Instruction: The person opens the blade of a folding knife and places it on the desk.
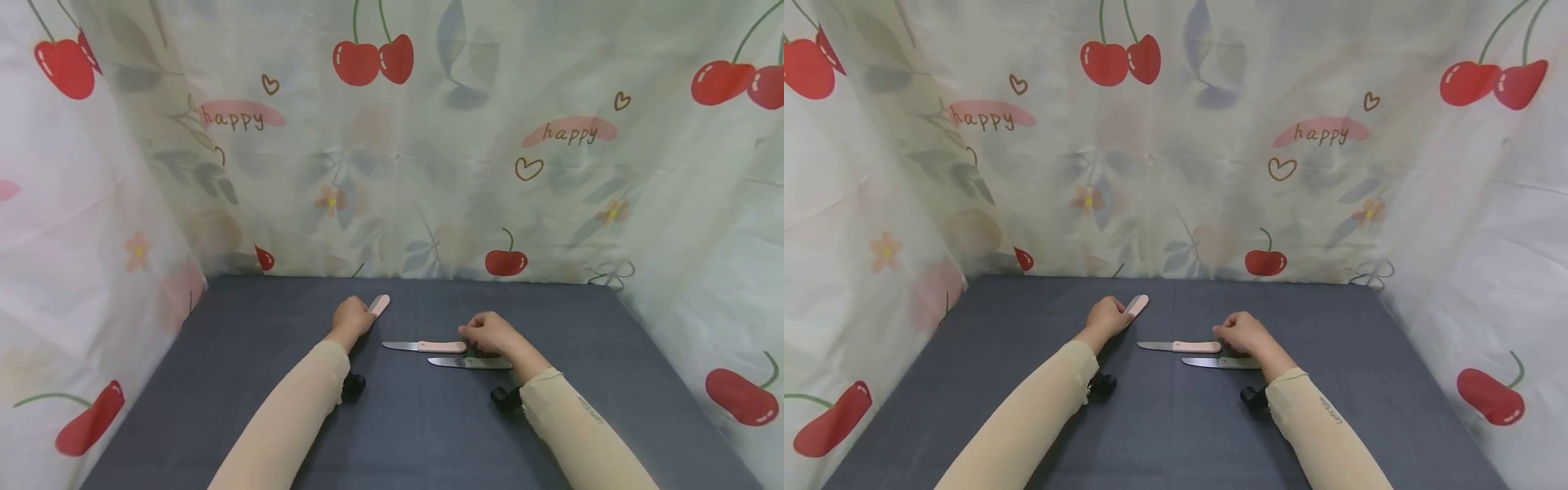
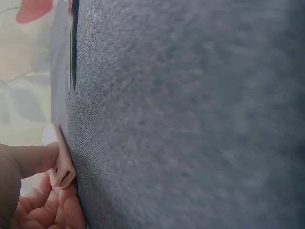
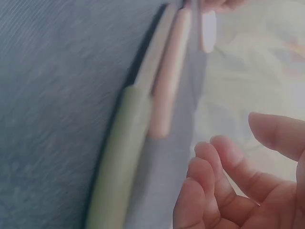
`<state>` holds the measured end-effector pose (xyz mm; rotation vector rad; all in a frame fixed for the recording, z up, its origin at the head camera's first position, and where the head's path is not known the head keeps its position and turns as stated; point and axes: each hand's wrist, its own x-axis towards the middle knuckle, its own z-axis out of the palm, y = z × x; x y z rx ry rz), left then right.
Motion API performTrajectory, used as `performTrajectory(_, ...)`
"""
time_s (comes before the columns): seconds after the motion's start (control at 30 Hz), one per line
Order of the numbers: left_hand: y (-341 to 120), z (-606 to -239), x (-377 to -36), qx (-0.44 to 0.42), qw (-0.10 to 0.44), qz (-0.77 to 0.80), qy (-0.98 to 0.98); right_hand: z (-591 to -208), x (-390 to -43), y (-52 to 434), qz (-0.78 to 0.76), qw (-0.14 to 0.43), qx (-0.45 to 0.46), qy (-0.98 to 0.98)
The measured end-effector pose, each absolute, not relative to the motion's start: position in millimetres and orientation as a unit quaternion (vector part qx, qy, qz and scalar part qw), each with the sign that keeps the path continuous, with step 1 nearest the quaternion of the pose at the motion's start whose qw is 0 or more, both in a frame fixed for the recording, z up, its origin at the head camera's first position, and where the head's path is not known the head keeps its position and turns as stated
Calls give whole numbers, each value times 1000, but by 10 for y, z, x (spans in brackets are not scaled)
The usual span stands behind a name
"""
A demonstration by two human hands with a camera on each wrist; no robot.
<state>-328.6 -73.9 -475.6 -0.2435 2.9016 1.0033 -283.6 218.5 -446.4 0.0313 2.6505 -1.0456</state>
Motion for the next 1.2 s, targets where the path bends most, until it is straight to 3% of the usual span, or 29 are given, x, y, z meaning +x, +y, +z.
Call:
performTrajectory(0.63, -897, -4792, -2808, -28, -19, 396, 918, -4177, -2537, 1831, -428, 91, -49, 898)
performTrajectory(1.2, -627, -4702, -2343, 25, -58, 513, 856, -4415, -2469, 1464, -470, -48, -64, 879)
